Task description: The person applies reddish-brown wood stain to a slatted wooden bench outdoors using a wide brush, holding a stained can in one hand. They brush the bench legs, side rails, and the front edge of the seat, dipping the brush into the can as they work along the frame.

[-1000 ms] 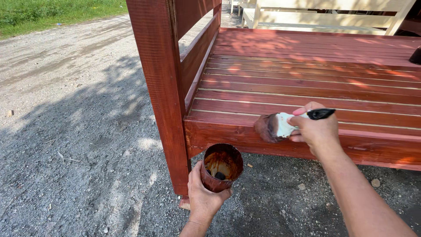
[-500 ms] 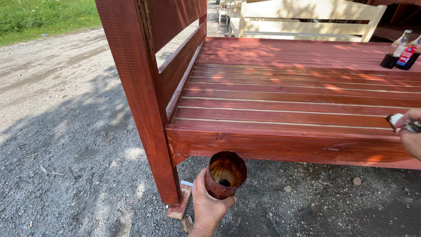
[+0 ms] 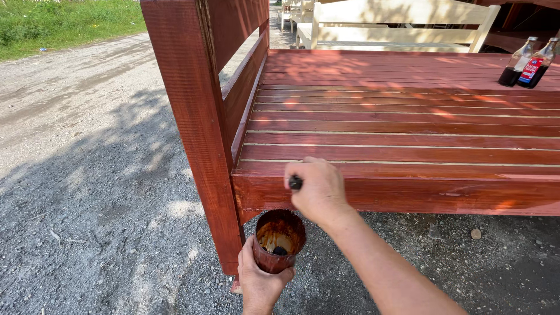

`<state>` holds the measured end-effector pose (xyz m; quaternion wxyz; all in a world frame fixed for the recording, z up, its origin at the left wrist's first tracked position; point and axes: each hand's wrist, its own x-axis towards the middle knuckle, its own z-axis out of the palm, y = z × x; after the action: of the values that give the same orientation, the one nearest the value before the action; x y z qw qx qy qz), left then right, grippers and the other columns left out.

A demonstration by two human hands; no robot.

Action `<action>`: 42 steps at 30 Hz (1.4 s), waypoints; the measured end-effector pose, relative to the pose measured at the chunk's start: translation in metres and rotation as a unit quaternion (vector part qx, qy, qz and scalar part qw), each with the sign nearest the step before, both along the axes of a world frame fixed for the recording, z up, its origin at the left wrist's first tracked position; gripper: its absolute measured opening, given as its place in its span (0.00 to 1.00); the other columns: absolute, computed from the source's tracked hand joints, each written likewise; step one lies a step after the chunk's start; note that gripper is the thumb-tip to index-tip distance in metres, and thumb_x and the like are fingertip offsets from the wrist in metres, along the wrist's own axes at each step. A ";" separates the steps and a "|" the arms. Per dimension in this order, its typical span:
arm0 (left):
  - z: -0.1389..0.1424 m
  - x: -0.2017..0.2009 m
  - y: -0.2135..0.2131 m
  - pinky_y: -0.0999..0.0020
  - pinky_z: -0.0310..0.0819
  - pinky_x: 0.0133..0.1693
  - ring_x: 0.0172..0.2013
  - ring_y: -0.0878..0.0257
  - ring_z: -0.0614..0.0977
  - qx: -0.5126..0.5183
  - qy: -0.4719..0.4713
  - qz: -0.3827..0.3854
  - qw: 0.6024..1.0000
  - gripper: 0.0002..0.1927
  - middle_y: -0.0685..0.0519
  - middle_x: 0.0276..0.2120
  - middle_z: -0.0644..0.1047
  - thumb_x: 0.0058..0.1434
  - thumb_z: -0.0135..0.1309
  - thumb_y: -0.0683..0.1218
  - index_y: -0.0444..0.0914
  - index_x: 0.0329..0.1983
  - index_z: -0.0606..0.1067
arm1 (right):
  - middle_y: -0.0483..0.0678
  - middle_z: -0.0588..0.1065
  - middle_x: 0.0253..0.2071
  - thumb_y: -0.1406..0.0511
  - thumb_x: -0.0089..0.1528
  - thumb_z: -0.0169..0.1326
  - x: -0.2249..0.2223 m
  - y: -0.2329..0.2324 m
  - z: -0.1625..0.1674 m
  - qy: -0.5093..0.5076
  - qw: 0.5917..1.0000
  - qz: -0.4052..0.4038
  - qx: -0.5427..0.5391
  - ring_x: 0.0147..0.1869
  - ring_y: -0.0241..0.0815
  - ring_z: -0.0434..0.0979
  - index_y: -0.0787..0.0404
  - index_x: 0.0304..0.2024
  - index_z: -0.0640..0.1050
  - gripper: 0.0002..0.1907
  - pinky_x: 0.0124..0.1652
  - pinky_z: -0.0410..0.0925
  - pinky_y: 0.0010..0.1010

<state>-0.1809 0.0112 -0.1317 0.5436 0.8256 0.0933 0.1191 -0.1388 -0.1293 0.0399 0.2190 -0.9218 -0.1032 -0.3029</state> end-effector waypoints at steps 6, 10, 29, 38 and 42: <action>-0.005 0.000 0.021 0.59 0.70 0.62 0.60 0.53 0.73 -0.002 -0.029 0.033 0.999 0.68 0.47 0.60 0.67 0.24 0.82 0.47 0.40 0.71 0.59 | 0.47 0.71 0.30 0.73 0.51 0.60 0.015 0.100 -0.003 -0.030 0.990 0.132 0.037 0.43 0.53 0.74 0.50 0.27 0.76 0.10 0.41 0.69 0.46; -0.003 0.006 0.019 0.60 0.72 0.61 0.59 0.54 0.75 -0.017 -0.048 0.051 0.997 0.65 0.47 0.58 0.69 0.22 0.81 0.46 0.40 0.69 0.62 | 0.48 0.69 0.31 0.73 0.51 0.59 0.013 0.071 0.006 0.019 0.997 0.077 0.016 0.42 0.53 0.73 0.52 0.26 0.75 0.09 0.40 0.68 0.47; -0.005 0.014 -0.122 0.59 0.70 0.63 0.61 0.55 0.71 0.057 -0.002 -0.095 0.994 0.65 0.48 0.59 0.66 0.28 0.80 0.46 0.42 0.72 0.57 | 0.44 0.80 0.34 0.67 0.62 0.63 -0.068 -0.437 -0.045 -0.005 0.931 -0.355 0.081 0.36 0.41 0.79 0.47 0.35 0.83 0.05 0.36 0.71 0.35; -0.032 0.006 -0.152 0.62 0.73 0.61 0.60 0.57 0.73 -0.036 -0.039 -0.133 0.990 0.67 0.48 0.60 0.64 0.26 0.79 0.44 0.39 0.73 0.56 | 0.45 0.79 0.31 0.71 0.61 0.65 -0.051 -0.468 -0.036 -0.024 0.952 -0.292 0.091 0.31 0.34 0.75 0.55 0.31 0.81 0.07 0.32 0.68 0.27; -0.042 0.002 -0.157 0.60 0.69 0.62 0.61 0.55 0.72 -0.011 -0.109 -0.145 0.983 0.65 0.49 0.58 0.67 0.26 0.82 0.46 0.39 0.69 0.59 | 0.45 0.80 0.32 0.70 0.57 0.67 -0.074 -0.370 -0.034 0.031 0.956 -0.276 0.096 0.34 0.38 0.77 0.51 0.35 0.84 0.07 0.35 0.69 0.31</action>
<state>-0.1789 -0.1458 -0.1736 0.5707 0.8068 -0.0854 0.1270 -0.2127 -0.4988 0.0056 0.2174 -0.8980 0.1915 -0.3312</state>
